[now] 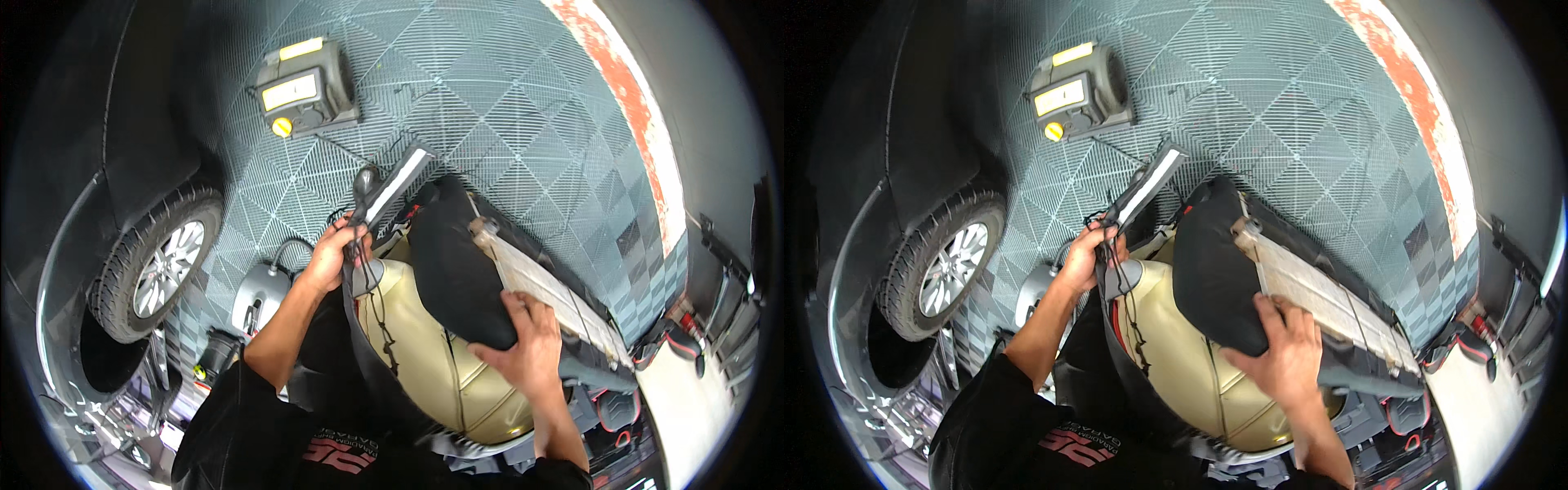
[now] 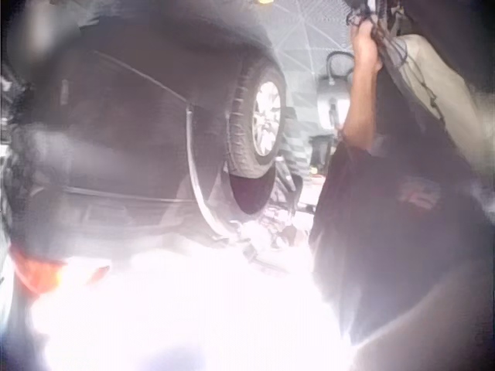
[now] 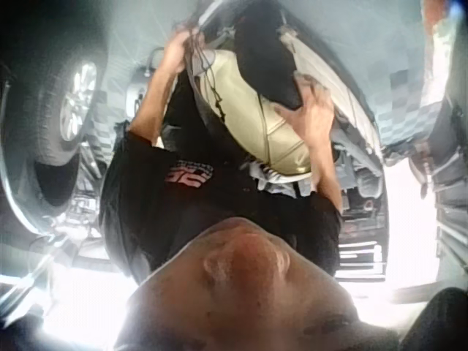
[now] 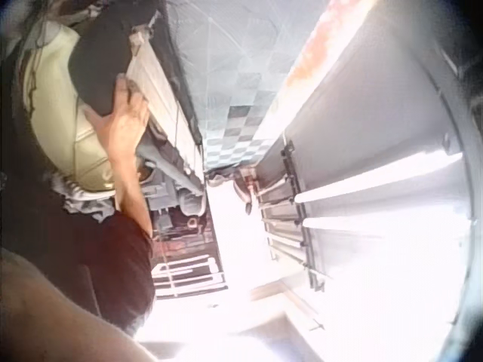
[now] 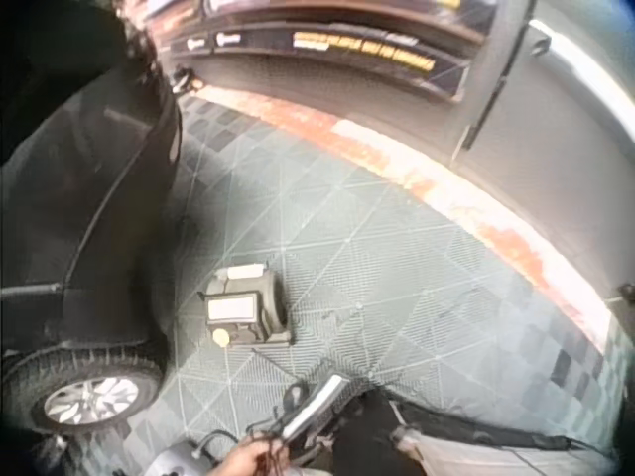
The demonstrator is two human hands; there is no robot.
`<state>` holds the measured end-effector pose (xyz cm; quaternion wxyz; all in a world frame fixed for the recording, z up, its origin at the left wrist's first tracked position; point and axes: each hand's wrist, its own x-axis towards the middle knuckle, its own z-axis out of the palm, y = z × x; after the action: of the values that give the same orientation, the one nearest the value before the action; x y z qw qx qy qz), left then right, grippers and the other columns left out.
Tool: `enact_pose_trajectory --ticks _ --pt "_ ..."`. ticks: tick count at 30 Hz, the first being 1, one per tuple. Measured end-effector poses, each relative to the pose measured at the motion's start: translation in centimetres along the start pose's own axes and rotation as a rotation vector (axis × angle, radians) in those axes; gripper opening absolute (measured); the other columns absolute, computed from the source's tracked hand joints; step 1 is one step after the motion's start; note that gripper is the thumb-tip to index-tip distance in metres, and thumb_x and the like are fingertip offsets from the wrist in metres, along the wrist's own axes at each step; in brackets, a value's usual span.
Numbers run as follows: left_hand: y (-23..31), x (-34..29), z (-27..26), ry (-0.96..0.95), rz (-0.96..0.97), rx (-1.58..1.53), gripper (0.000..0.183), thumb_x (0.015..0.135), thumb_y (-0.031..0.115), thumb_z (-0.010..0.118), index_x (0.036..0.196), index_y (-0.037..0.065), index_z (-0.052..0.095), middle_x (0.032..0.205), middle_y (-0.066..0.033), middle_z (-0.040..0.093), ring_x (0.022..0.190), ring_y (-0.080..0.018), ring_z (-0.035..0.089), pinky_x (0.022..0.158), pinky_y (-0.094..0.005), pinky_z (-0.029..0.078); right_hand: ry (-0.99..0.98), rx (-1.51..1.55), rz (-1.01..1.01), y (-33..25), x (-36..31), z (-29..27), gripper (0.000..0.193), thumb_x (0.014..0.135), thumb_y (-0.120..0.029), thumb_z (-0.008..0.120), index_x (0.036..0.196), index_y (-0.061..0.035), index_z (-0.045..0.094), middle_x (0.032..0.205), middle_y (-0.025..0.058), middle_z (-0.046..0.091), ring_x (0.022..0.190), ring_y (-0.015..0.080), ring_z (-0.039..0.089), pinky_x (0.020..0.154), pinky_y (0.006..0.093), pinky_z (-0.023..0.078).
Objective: The person removes the outer fabric cover from a car seat's foam base by unfastening elastic loops and then picks up a separate black seat cover.
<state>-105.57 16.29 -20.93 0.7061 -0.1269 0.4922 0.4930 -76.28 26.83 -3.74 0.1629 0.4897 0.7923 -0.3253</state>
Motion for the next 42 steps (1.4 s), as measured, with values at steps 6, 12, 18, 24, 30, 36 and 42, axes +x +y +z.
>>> enact_pose_trajectory --ticks 6,12,18,24,30,36,42 --pt "-1.8 -7.7 3.1 -0.148 0.026 0.119 0.017 0.083 0.012 0.056 0.096 0.002 0.055 0.058 -0.0012 0.044 0.05 -0.0138 0.042 0.052 -0.0298 0.036 0.297 -0.199 0.175 9.0 -9.7 1.9 0.095 0.048 -0.034 0.091 0.132 -0.0084 0.054 0.117 0.0108 0.059 0.106 0.0307 0.055 0.101 0.0463 0.038" --pt "-9.0 -18.6 7.4 -0.246 -0.283 0.708 0.027 0.081 0.004 0.068 0.107 0.005 0.064 0.068 0.0035 0.054 0.057 -0.0077 0.048 0.054 -0.0247 0.038 0.486 -0.131 0.246 14.3 -11.5 1.6 0.07 0.056 -0.038 0.088 0.115 -0.01 0.062 0.109 0.0088 0.061 0.11 0.0298 0.057 0.096 0.0458 0.04" --pt "-22.2 -27.6 7.1 -0.288 -0.3 1.193 0.042 0.08 0.015 0.075 0.118 0.002 0.063 0.085 -0.0025 0.064 0.074 -0.0125 0.059 0.069 -0.0278 0.047 0.467 -0.126 0.064 16.3 -12.4 1.4 0.069 0.067 -0.045 0.081 0.124 -0.0133 0.06 0.11 0.0093 0.064 0.111 0.0305 0.059 0.098 0.0469 0.043" --pt "-31.8 -37.0 8.0 -0.343 -0.211 1.514 0.062 0.078 0.02 0.073 0.133 -0.004 0.055 0.113 -0.0163 0.069 0.103 -0.0214 0.064 0.094 -0.0321 0.048 0.421 -0.17 0.28 29.7 -21.9 0.5 0.077 0.066 -0.058 0.08 0.126 -0.0144 0.059 0.123 0.0105 0.062 0.123 0.0296 0.054 0.103 0.0468 0.038" --pt "-38.7 -44.0 12.4 -0.714 -0.578 1.845 0.061 0.081 0.029 0.063 0.14 0.019 0.054 0.112 -0.0214 0.068 0.107 -0.0359 0.065 0.094 -0.0428 0.049 0.439 -0.185 0.429 34.5 -26.7 2.1 0.082 0.074 -0.044 0.081 0.144 -0.0224 0.044 0.141 0.0074 0.049 0.137 0.0277 0.041 0.116 0.0576 0.025" --pt "-42.5 -49.0 7.6 -0.582 -0.608 1.732 0.058 0.085 0.031 0.061 0.14 0.019 0.054 0.105 -0.0223 0.068 0.098 -0.0352 0.065 0.088 -0.0406 0.049 0.321 -0.121 0.481 34.2 -27.0 1.2 0.082 0.076 -0.04 0.08 0.146 -0.0219 0.041 0.144 0.0097 0.046 0.139 0.0302 0.038 0.115 0.0644 0.022" --pt "-42.5 -55.2 -1.2 -0.277 -0.552 1.462 0.052 0.079 0.031 0.067 0.126 0.008 0.064 0.103 -0.025 0.069 0.092 -0.0356 0.067 0.081 -0.0393 0.05 0.399 -0.159 0.48 33.3 -28.5 3.7 0.082 0.08 -0.039 0.079 0.148 -0.0201 0.038 0.147 0.0096 0.043 0.14 0.032 0.036 0.116 0.0651 0.02"
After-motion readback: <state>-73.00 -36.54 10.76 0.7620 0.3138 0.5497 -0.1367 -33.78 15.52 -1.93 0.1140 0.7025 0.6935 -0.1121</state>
